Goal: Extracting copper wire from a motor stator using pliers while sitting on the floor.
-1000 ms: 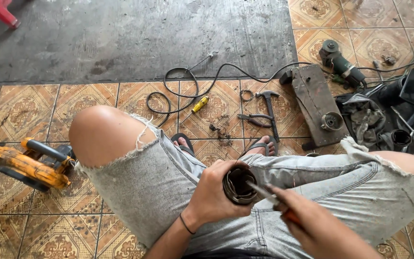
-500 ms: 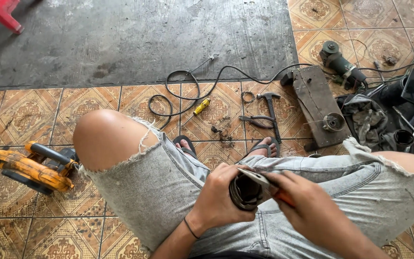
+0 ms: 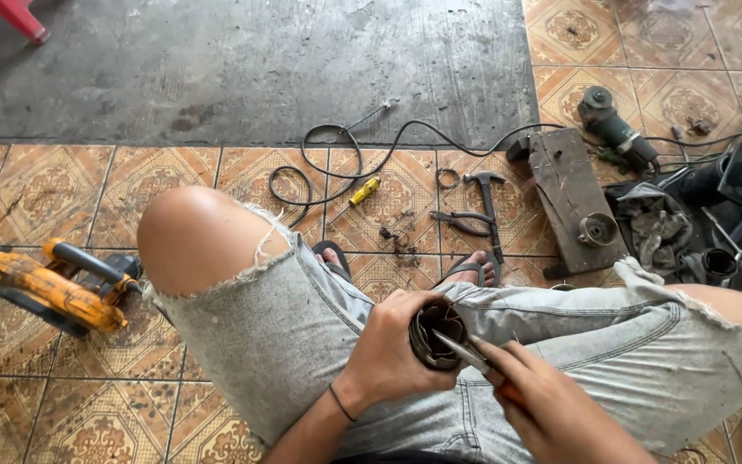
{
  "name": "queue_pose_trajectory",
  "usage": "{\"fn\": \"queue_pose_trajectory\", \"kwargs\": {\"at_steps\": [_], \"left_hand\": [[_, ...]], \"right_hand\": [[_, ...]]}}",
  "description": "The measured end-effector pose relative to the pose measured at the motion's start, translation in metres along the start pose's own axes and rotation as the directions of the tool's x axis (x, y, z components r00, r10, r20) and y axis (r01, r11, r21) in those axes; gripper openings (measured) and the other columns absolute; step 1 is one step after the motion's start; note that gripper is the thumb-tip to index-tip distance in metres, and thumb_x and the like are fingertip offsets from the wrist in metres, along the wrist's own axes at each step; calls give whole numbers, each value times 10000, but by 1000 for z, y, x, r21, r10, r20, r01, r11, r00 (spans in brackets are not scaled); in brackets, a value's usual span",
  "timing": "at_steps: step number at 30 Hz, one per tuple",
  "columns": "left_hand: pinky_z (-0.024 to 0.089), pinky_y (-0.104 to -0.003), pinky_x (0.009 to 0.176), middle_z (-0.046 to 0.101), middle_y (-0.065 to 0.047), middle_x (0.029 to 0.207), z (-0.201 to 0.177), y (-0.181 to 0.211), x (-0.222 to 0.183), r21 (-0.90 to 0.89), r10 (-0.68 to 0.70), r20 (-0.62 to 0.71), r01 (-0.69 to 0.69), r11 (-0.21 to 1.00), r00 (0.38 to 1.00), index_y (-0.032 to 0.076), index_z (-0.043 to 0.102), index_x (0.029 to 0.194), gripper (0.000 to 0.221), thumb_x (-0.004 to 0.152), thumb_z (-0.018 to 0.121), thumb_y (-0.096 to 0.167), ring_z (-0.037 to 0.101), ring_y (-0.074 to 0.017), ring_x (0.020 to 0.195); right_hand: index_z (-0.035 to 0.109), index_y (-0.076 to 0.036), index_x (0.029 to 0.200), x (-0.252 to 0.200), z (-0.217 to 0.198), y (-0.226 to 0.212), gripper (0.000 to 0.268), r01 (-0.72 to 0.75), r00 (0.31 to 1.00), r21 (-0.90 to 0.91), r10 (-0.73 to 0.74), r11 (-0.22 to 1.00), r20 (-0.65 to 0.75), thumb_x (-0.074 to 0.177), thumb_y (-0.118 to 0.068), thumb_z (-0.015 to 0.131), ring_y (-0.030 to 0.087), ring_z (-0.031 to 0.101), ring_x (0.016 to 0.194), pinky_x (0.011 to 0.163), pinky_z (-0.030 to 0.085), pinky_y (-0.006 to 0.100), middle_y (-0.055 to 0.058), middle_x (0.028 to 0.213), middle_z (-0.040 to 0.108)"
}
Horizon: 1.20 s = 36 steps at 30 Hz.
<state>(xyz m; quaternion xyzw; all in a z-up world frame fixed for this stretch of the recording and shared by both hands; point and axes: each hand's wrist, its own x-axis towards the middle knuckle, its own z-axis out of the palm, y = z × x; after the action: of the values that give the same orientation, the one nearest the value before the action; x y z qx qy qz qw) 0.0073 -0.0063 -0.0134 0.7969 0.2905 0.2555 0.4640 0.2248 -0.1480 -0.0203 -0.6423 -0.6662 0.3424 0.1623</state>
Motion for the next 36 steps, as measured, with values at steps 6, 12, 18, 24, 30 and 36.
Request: {"fn": "queue_pose_trajectory", "kwargs": {"at_steps": [6,12,18,24,30,36], "left_hand": [[536,-354,844,719,-118,1111,0,4,-1,43,-18,-3,18,999,1000,-7,616,1213,781,550,813,357,623,-245,953],[535,-338,870,723,-112,1117,-2,3,-3,11,-38,-4,38,999,999,23,636,1207,754,563,824,367,641,-229,979],[530,-347,883,729,-114,1120,-2,4,-1,14,-51,-24,51,999,998,25,642,1205,769,547,822,381,649,-237,990],[539,-348,872,730,-111,1105,1,5,-1,35,-18,-1,18,999,1000,4,634,1191,754,538,787,347,639,-252,963],[517,-353,856,724,-104,1192,-8,25,5,19,56,8,-56,998,998,20,640,1217,760,520,777,288,648,-269,936],[508,-345,837,722,-79,1046,0,12,2,20,10,61,-11,1000,998,42,634,1155,700,536,785,332,588,-229,888]], "right_hand": [[365,-86,1567,16,-1,-21,753,-20,997,-181,7,983,-75,846,-95,582,348,609,1026,927,487,429,136,1214,536],[365,-88,1561,12,-5,-19,737,-32,999,-177,27,984,-34,854,-85,574,313,633,990,913,499,410,106,1190,544],[369,-112,1561,14,-4,-18,761,-17,999,-244,6,970,-46,831,-101,585,317,624,1030,899,503,434,98,1271,533],[431,-128,1503,23,-5,-29,643,-16,998,-274,-2,962,-68,877,-150,579,351,605,1014,859,495,463,110,1262,550],[555,-226,1468,21,-40,-43,690,-75,985,-85,61,994,-161,800,-98,667,273,716,839,738,550,380,35,1067,656],[621,-172,1356,24,-3,-7,589,-75,945,-189,9,979,-327,772,-141,694,293,683,1013,873,533,412,57,1177,737]]}}
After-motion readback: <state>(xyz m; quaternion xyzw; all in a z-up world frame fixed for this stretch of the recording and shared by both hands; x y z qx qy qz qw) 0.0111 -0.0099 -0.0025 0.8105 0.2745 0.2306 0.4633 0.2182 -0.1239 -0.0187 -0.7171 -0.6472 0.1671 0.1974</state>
